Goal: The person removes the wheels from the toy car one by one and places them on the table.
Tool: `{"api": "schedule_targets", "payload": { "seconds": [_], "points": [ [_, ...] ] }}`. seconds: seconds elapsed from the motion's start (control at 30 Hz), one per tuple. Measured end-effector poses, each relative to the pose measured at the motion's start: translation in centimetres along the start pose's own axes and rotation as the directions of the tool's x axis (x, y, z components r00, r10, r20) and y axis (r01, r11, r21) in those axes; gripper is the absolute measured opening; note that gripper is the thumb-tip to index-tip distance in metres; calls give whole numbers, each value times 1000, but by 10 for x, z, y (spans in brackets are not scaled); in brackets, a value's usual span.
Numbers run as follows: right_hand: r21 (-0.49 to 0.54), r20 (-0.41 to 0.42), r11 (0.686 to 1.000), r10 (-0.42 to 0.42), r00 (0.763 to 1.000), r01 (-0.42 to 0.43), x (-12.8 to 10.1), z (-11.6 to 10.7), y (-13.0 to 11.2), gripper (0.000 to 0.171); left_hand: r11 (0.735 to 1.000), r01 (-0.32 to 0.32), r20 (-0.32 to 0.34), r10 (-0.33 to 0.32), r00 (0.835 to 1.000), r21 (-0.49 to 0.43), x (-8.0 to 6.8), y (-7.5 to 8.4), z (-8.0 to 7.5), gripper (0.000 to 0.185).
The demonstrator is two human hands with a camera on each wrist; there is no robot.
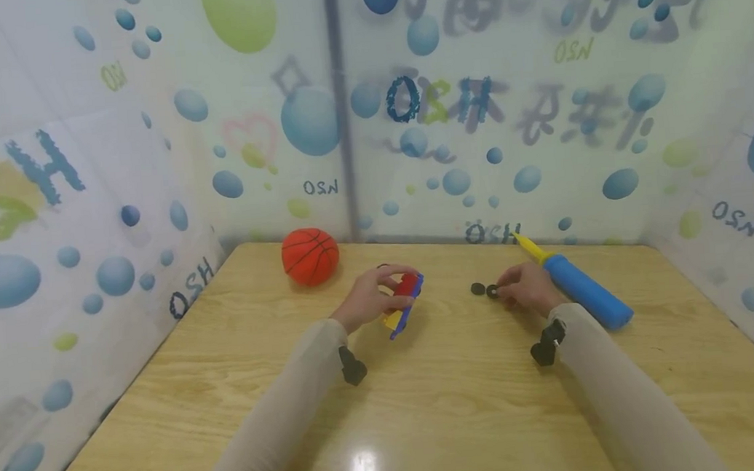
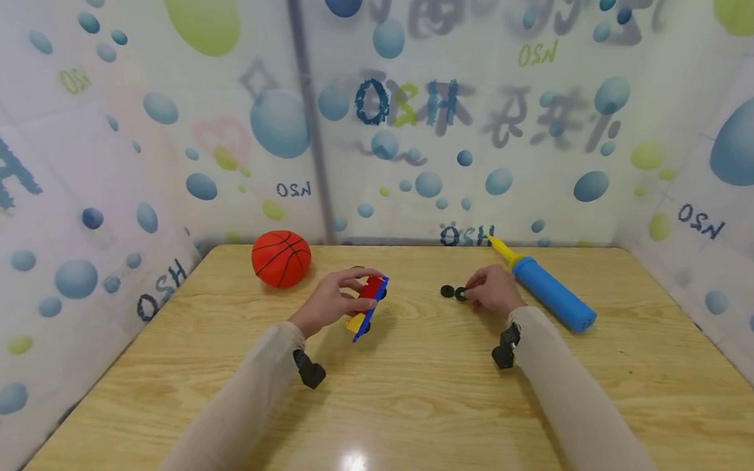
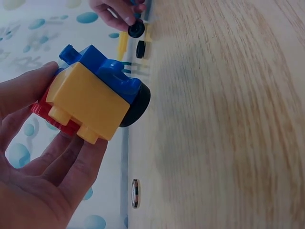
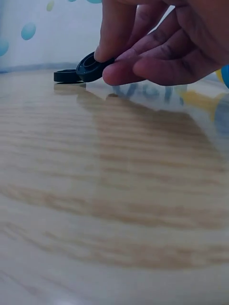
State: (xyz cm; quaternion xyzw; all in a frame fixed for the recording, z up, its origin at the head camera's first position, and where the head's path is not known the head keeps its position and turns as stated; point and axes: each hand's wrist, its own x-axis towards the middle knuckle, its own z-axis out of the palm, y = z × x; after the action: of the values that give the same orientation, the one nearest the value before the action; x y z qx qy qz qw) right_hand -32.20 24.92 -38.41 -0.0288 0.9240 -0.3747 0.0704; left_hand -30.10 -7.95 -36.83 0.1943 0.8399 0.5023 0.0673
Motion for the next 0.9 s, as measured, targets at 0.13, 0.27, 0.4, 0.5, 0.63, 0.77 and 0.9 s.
{"api": "schedule_targets", "payload": {
  "seconds": [0.13, 0.27, 0.4, 0.5, 0.63, 0.77, 0.9],
  "points": [
    [-9, -16, 999, 42, 999, -42, 4, 1, 2, 30, 1000, 4, 18, -4, 1000, 6, 1, -2, 0, 47],
    [-6, -16, 998, 58, 998, -58, 8, 1, 3, 31, 1000, 24, 25, -24, 999, 9, 1, -3, 1, 47],
    [-25, -24, 997, 69, 997, -70, 9, 2, 0, 30, 999, 35, 25, -35, 999, 7, 1, -2, 1, 47],
    [-35, -35, 996, 83, 996, -84, 10, 3, -1, 29, 999, 31, 29, -31, 999, 13, 1, -2, 2, 48],
    [-25, -53, 996, 90, 995, -91, 12, 3, 0, 30, 1000, 21, 35, -22, 999, 22, 0, -3, 3, 49],
    [-24, -74, 996, 88, 993, -91, 12, 4, 1, 30, 1000, 19, 34, -20, 999, 23, 0, -2, 3, 49],
    [-26, -81, 997, 76, 994, -78, 10, 3, 2, 30, 1000, 24, 33, -25, 999, 16, 0, -3, 3, 48]
  ]
}}
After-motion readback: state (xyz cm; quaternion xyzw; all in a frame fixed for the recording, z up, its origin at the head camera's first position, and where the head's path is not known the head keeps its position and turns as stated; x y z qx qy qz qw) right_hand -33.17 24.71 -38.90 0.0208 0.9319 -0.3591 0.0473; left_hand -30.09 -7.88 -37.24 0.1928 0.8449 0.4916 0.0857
